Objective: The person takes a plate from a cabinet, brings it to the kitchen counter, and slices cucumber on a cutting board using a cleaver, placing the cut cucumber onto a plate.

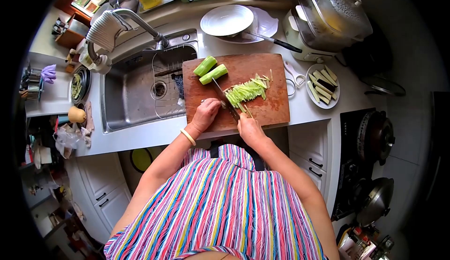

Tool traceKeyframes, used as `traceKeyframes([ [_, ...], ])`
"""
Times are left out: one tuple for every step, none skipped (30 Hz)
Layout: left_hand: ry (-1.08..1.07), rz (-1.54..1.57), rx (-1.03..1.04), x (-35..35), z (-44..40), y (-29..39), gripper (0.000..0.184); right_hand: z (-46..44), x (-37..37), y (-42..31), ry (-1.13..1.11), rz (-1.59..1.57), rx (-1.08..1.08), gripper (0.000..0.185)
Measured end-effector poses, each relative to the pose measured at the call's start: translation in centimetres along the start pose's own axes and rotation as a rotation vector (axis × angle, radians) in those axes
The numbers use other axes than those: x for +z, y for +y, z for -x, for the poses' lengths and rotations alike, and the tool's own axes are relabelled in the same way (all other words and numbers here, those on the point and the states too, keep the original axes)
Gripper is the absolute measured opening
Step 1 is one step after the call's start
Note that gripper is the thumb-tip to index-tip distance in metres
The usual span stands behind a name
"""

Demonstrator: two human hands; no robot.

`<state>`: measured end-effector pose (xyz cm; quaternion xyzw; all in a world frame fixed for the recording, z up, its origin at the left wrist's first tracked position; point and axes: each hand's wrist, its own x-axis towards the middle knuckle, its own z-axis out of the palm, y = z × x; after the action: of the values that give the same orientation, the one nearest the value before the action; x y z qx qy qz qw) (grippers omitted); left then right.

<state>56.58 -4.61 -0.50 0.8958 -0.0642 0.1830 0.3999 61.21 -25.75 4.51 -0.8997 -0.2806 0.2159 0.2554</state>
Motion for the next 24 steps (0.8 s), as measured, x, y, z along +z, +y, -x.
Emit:
traceKeyframes([
  [-0.008,-0.022,0.026,-0.1,0.1,0.0,0.013,-0.1,-0.1,0.0,-0.009,0.006,0.005,0.018],
  [-0.015,-0.026,0.037,-0.1,0.1,-0.1,0.013,0.1,-0.3,-0.2,-0.020,0.011,0.011,0.018],
  [-0.020,-0.031,0.048,0.0,0.0,-0.2,0.013,0.2,-0.6,-0.5,-0.024,0.005,0.023,0.018],
  [-0.023,-0.037,0.060,0.1,-0.1,-0.4,0.013,0.3,-1.0,-0.8,-0.026,0.000,0.032,0.018],
  [-0.021,-0.044,0.062,0.2,-0.2,-0.5,0.013,0.5,-1.4,-1.0,-0.029,-0.004,0.043,0.018],
  [-0.019,-0.050,0.063,0.4,-0.2,-0.6,0.013,0.7,-1.9,-1.3,-0.040,0.002,0.036,0.018],
  [-0.018,-0.056,0.065,0.5,-0.1,-0.6,0.012,0.9,-2.5,-1.6,-0.050,0.008,0.030,0.018],
  [-0.019,-0.057,0.064,0.5,-0.1,-0.6,0.012,1.0,-2.8,-1.7,-0.059,0.015,0.023,0.018],
  [-0.020,-0.059,0.064,0.5,-0.1,-0.5,0.012,1.1,-2.9,-1.6,-0.072,0.022,0.021,0.018],
  [-0.021,-0.060,0.064,0.5,-0.1,-0.5,0.012,1.1,-2.8,-1.4,-0.087,0.031,0.018,0.018],
  [-0.021,-0.064,0.066,0.4,-0.1,-0.5,0.012,1.1,-2.7,-1.3,-0.102,0.038,0.013,0.018],
  [-0.021,-0.066,0.068,0.4,-0.1,-0.5,0.012,1.0,-2.3,-1.1,-0.096,0.032,0.017,0.018],
  [-0.023,-0.068,0.070,0.5,-0.1,-0.5,0.011,0.8,-1.5,-0.9,-0.091,0.025,0.023,0.018],
  [-0.029,-0.066,0.063,0.6,0.1,-0.5,0.013,0.8,-0.8,-0.6,-0.085,0.017,0.032,0.018],
  [-0.034,-0.066,0.059,0.6,0.2,-0.5,0.014,0.7,0.1,-0.2,-0.034,0.018,0.020,0.018],
  [-0.034,-0.072,0.061,0.6,0.0,-0.6,0.015,0.5,0.3,0.3,-0.006,-0.006,0.015,0.018],
  [-0.020,-0.073,0.031,0.5,-0.3,-0.2,0.018,0.8,0.5,0.5,0.020,-0.032,0.016,0.018],
  [-0.007,-0.072,-0.003,0.5,-0.2,0.5,0.021,1.5,0.5,0.8,0.043,-0.059,0.019,0.018],
  [0.015,-0.076,-0.033,0.7,-0.6,0.9,0.024,1.9,0.2,1.2,0.080,-0.075,-0.004,0.016],
  [0.031,-0.033,-0.181,1.0,-0.8,1.7,0.041,2.0,-0.6,1.5,0.123,-0.061,-0.002,0.017],
  [0.033,0.035,-0.376,1.5,-0.8,2.7,0.049,2.5,-1.4,1.8,0.160,-0.047,0.005,0.017],
  [0.037,0.103,-0.569,1.8,-1.0,3.5,0.057,2.9,-2.5,2.2,0.200,-0.032,0.008,0.018],
  [0.029,0.145,-0.659,1.9,-1.0,3.9,0.071,2.8,-4.2,2.6,0.232,0.030,0.027,0.016],
  [0.010,0.167,-0.702,2.0,-1.2,4.1,0.073,2.3,-5.7,3.5,0.233,0.074,0.059,0.015],
])
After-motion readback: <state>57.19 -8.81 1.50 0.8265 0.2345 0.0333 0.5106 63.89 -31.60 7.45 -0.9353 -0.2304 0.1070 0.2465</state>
